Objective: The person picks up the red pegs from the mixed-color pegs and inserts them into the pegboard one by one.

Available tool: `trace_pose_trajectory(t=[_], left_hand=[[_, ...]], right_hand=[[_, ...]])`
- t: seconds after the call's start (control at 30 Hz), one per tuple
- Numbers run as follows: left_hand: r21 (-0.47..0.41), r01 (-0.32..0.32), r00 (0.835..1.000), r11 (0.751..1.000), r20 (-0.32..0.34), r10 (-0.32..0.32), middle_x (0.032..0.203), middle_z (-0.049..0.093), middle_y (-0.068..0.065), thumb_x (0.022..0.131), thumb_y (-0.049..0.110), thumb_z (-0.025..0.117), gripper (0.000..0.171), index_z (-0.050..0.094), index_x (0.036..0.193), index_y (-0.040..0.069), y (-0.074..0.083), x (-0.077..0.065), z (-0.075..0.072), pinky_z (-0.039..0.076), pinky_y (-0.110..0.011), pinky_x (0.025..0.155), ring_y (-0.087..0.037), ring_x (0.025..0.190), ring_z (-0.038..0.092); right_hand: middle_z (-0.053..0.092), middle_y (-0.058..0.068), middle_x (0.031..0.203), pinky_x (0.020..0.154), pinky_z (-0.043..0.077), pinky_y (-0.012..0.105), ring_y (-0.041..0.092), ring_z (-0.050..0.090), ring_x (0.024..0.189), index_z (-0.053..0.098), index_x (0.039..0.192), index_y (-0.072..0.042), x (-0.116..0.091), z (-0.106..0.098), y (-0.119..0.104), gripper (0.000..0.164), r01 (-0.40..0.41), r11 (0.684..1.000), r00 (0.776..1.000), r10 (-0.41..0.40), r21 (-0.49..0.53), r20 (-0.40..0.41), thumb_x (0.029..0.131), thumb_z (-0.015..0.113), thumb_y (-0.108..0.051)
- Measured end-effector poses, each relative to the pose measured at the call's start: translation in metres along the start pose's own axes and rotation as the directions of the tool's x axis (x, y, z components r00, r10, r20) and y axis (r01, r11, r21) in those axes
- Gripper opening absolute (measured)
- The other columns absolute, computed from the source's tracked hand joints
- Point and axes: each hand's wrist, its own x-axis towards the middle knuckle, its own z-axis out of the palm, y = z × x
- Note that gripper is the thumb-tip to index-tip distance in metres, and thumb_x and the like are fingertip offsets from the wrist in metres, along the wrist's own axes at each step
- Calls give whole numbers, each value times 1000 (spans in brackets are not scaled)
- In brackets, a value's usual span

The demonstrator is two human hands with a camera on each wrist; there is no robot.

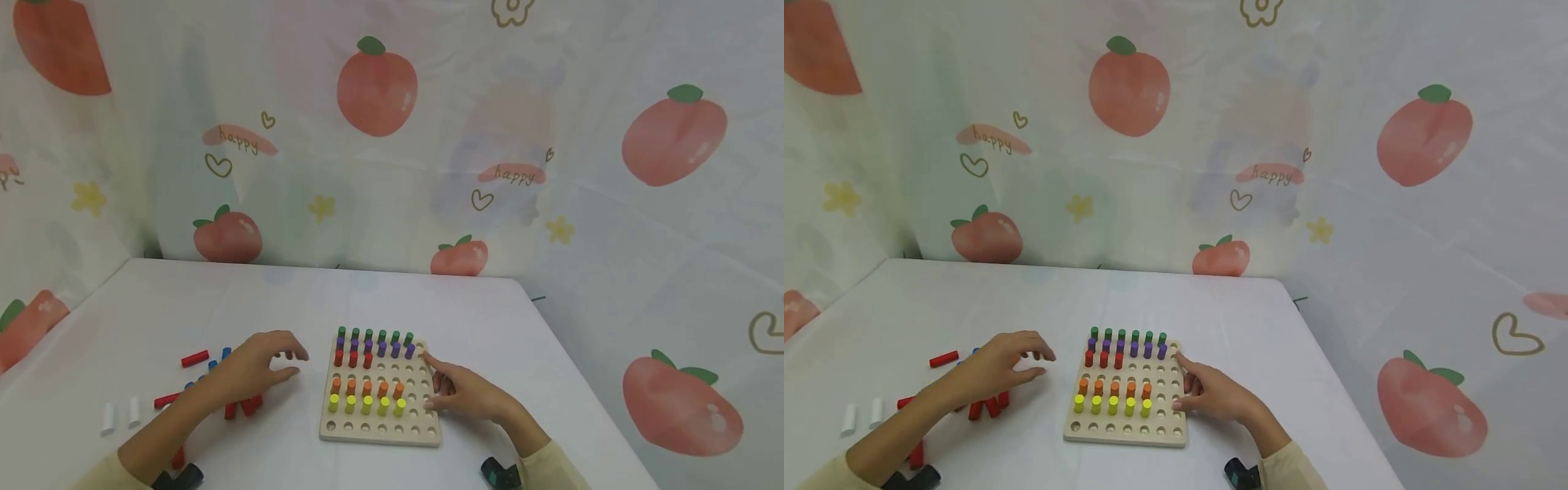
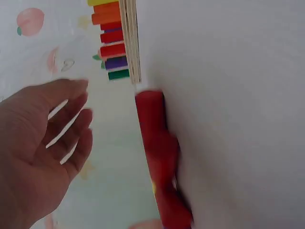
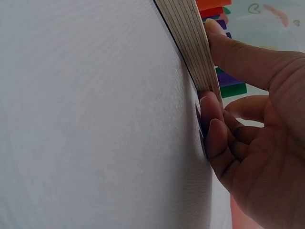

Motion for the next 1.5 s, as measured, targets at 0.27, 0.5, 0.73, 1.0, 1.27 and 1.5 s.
trace_pose_trajectory(t=[0.27, 0.5, 0.73, 1.0, 1.27, 1.5], left_hand=[[49, 167, 979, 985, -125, -160, 99, 65, 4, 84, 7, 86, 24, 75, 103, 14, -36, -53, -45, 57, -28, 69, -21, 92, 60], [59, 256, 967, 965, -18, -255, 95, 66, 4, 85, 15, 86, 28, 75, 110, 10, -58, -82, -86, 56, -25, 63, -17, 84, 58], [87, 333, 939, 939, 61, -338, 89, 62, 3, 83, 17, 87, 32, 74, 112, 10, -80, -98, -106, 57, -27, 63, -18, 80, 58], [127, 323, 946, 938, -40, -320, 114, 61, -15, 85, 19, 86, 37, 72, 118, 10, -97, -96, -88, 62, -37, 69, -33, 96, 62], [165, 305, 948, 938, 39, -316, 133, 58, -29, 91, 15, 79, 29, 74, 119, 10, -103, -93, -72, 55, -61, 86, -56, 124, 49], [180, 354, 929, 918, 43, -367, 123, 63, -26, 86, 18, 84, 32, 76, 114, 7, -104, -96, -73, 56, -61, 84, -57, 119, 53]], right_hand=[[56, 3, 101, 68, 44, 29, 19, 52, 84, 33, 160, -2, -2, -1, 1, 92, -6, 1000, 1000, 6, -13, -1, 90, 83, -32], [56, 3, 101, 67, 43, 29, 19, 52, 83, 33, 160, -2, -1, -1, 4, 92, -8, 1000, 1000, 8, 1, 0, 90, 83, -33], [56, 4, 102, 67, 43, 29, 19, 51, 84, 33, 161, -3, 3, 0, 6, 91, 7, 1000, 1000, -7, -1, -18, 90, 83, -32], [55, 4, 100, 65, 42, 29, 19, 51, 82, 33, 161, -4, 0, 3, 8, 92, -8, 999, 1000, 9, 42, -14, 90, 84, -31], [56, 4, 101, 66, 42, 29, 19, 51, 81, 32, 161, -3, -2, 3, 4, 90, 2, 1000, 1000, -2, 20, -9, 91, 82, -32], [56, 2, 101, 67, 43, 29, 18, 52, 82, 32, 161, -4, -2, 2, 2, 91, 3, 1000, 1000, -3, -8, -8, 91, 82, -33]])
